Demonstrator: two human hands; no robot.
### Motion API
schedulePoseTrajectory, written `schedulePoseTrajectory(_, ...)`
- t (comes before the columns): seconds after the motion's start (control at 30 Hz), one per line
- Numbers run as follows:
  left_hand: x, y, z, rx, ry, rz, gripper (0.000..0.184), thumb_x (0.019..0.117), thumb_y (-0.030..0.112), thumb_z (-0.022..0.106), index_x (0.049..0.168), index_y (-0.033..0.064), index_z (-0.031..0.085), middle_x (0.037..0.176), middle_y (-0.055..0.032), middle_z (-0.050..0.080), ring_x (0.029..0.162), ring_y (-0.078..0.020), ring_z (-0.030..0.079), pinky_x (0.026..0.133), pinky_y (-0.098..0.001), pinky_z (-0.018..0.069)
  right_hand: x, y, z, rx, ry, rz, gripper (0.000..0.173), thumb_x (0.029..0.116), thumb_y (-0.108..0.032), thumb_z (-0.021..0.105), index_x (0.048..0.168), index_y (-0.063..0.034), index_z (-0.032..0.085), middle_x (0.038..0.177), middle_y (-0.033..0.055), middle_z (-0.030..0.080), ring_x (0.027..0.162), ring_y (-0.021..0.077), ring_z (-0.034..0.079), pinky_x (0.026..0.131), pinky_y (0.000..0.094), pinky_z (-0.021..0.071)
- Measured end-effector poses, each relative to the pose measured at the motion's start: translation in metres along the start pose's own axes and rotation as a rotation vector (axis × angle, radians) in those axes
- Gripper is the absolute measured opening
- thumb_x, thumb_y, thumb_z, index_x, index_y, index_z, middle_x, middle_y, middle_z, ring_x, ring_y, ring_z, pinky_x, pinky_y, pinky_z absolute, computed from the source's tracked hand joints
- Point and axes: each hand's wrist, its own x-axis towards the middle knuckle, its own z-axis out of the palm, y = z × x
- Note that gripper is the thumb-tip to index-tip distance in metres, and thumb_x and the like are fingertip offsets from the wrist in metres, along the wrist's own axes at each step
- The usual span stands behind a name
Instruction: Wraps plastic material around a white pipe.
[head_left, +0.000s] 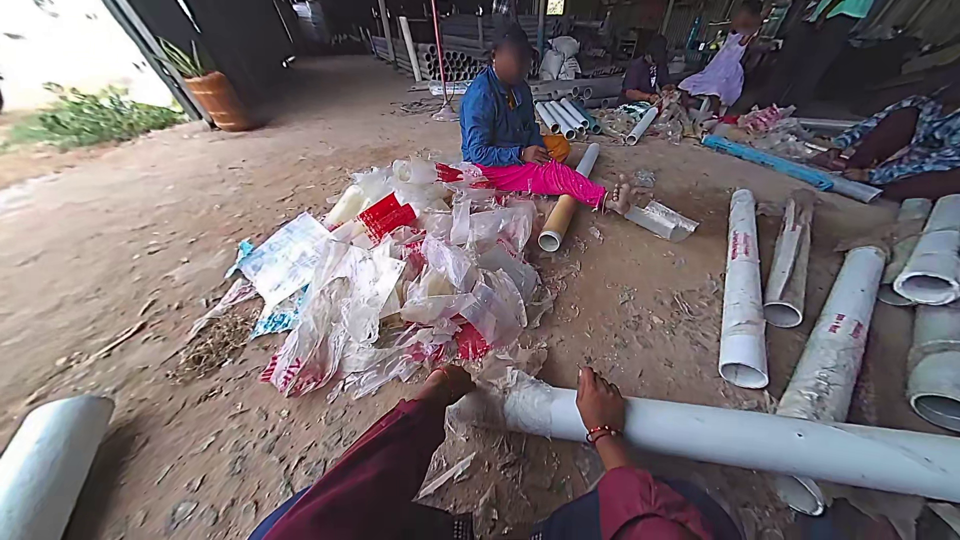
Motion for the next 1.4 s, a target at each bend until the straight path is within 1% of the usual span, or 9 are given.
schedulePoseTrajectory(0.1, 0.004, -0.007, 0.004, 0.155, -0.014, 0.086, 0.043, 0.096, -0.003, 0.061, 0.139, -0.0029, 0.057, 0.139, -0.0282, 0.059, 0.131, -0.0473, 0.055, 0.105, -0.0644, 0.0446, -0.002, -0.003, 0.002, 0.002, -0.01, 0.008, 0.033, 0.1078, -0.015, 0.045, 0.116, 0.0044, 0.071, 0.103, 0.0228, 0.076, 0.099, 0.038, 0.074, 0.089, 0.0527, 0.0545)
schedulePoseTrajectory(0.3, 0.024, -0.012, 0.008, 0.083, 0.003, 0.144, 0.034, 0.1023, 0.013, 0.058, 0.129, -0.0076, 0.062, 0.13, -0.0314, 0.062, 0.126, -0.0487, 0.059, 0.101, -0.0656, 0.0457, -0.005, 0.002, 0.0, -0.035, 0.051, -0.013, 0.034, 0.1066, -0.015, 0.046, 0.117, 0.0031, 0.072, 0.102, 0.0214, 0.077, 0.097, 0.0378, 0.075, 0.088, 0.0534, 0.0552)
schedulePoseTrajectory(0.5, 0.01, -0.006, 0.028, -0.011, -0.026, 0.128, 0.036, 0.1055, 0.02, 0.055, 0.131, -0.0048, 0.062, 0.129, -0.0313, 0.063, 0.125, -0.0487, 0.059, 0.102, -0.067, 0.0443, -0.001, 0.003, 0.001, -0.01, 0.1, -0.016, 0.034, 0.1066, -0.015, 0.046, 0.114, 0.0052, 0.072, 0.099, 0.0241, 0.076, 0.094, 0.0404, 0.075, 0.084, 0.056, 0.0551)
schedulePoseTrajectory(0.6, 0.002, 0.012, 0.077, -0.101, -0.125, 0.134, 0.036, 0.1049, 0.023, 0.057, 0.13, -0.0011, 0.066, 0.129, -0.0289, 0.065, 0.125, -0.0474, 0.06, 0.102, -0.0677, 0.0443, 0.009, -0.001, -0.008, -0.011, -0.092, 0.07, 0.041, 0.1119, -0.021, 0.036, 0.128, 0.0029, 0.065, 0.113, 0.0266, 0.073, 0.109, 0.043, 0.071, 0.095, 0.0574, 0.0503)
schedulePoseTrajectory(0.77, -0.013, -0.046, 0.052, -0.714, 0.394, -0.241, 0.039, 0.1119, 0.021, 0.041, 0.126, -0.0078, 0.064, 0.122, -0.03, 0.066, 0.115, -0.0432, 0.065, 0.101, -0.0591, 0.0472, 0.011, -0.001, 0.0, 0.023, -0.045, 0.047, 0.041, 0.1113, -0.021, 0.037, 0.123, 0.0067, 0.066, 0.109, 0.031, 0.072, 0.105, 0.0478, 0.071, 0.09, 0.0611, 0.0499)
schedulePoseTrajectory(0.9, 0.007, -0.061, 0.065, -0.653, 0.722, 0.017, 0.028, 0.1035, 0.007, 0.058, 0.126, -0.0075, 0.065, 0.133, -0.0277, 0.063, 0.128, -0.0424, 0.059, 0.112, -0.0534, 0.0433, 0.012, 0.001, 0.001, 0.027, -0.014, 0.02, 0.041, 0.1112, -0.02, 0.037, 0.12, 0.0088, 0.066, 0.108, 0.0315, 0.072, 0.104, 0.0485, 0.071, 0.09, 0.0613, 0.0497)
schedulePoseTrajectory(1.07, 0.032, -0.042, 0.068, -0.625, 0.594, 0.052, 0.029, 0.1014, 0.012, 0.064, 0.125, -0.0045, 0.066, 0.138, -0.0229, 0.061, 0.133, -0.0384, 0.056, 0.113, -0.0528, 0.0423, 0.01, 0.002, 0.003, 0.019, -0.026, 0.032, 0.041, 0.1112, -0.02, 0.037, 0.118, 0.0075, 0.066, 0.106, 0.0297, 0.073, 0.103, 0.0468, 0.071, 0.09, 0.0599, 0.0504)
schedulePoseTrajectory(1.17, 0.037, -0.046, 0.068, -0.664, 0.635, 0.092, 0.023, 0.1026, 0.008, 0.06, 0.117, -0.0085, 0.068, 0.131, -0.0261, 0.064, 0.128, -0.0407, 0.06, 0.111, -0.0539, 0.0441, 0.011, 0.001, 0.004, 0.039, 0.022, 0.011, 0.04, 0.1106, -0.019, 0.039, 0.117, 0.0092, 0.067, 0.103, 0.0306, 0.073, 0.1, 0.0479, 0.072, 0.087, 0.0606, 0.0505)
schedulePoseTrajectory(1.4, 0.034, -0.044, 0.059, -0.431, 0.544, 0.237, 0.026, 0.1018, -0.008, 0.049, 0.122, -0.0097, 0.066, 0.131, -0.0269, 0.063, 0.128, -0.042, 0.058, 0.113, -0.0514, 0.0425, 0.012, 0.001, 0.001, 0.014, 0.003, 0.025, 0.04, 0.1109, -0.019, 0.038, 0.119, 0.0081, 0.067, 0.105, 0.0302, 0.073, 0.102, 0.0472, 0.071, 0.089, 0.059, 0.0507)
